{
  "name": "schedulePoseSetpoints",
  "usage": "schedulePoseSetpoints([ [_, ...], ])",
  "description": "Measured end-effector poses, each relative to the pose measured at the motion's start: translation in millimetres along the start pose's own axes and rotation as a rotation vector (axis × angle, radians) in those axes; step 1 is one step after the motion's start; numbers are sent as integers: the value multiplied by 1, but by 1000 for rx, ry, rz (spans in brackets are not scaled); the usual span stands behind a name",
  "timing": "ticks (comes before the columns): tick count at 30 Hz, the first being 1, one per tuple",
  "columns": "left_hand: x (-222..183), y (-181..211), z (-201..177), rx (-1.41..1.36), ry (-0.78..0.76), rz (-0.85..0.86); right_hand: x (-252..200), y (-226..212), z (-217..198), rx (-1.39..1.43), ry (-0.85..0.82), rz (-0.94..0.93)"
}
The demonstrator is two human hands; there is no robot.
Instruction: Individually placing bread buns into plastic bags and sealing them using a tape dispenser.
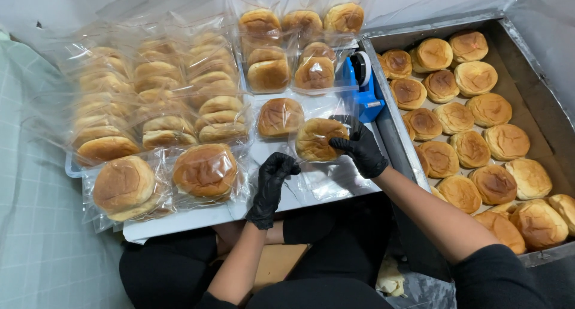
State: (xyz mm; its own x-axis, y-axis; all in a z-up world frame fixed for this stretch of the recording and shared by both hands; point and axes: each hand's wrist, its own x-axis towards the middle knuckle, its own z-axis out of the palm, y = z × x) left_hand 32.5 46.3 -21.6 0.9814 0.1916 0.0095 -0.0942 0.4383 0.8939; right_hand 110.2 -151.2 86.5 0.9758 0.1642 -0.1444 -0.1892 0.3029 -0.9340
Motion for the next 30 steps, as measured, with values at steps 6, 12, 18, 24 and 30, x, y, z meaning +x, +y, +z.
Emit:
schedulePoseSetpoints([
  [6,-1,12,-2,54,31,109,-2,6,-4,-89,-29,-18],
  [12,-3,20,1,123,20,109,-13,2,3,-184,-113,-2],
  [18,-5,29,8,34,53,60,-7,2,-3,-162,-106,7],
  [24,-8,33,26,-36,-156,-76,-14,4,6,-201,-186,33],
  [30,-11,45,34,-172,-67,-237,-20,-15,14,-185,-277,89],
])
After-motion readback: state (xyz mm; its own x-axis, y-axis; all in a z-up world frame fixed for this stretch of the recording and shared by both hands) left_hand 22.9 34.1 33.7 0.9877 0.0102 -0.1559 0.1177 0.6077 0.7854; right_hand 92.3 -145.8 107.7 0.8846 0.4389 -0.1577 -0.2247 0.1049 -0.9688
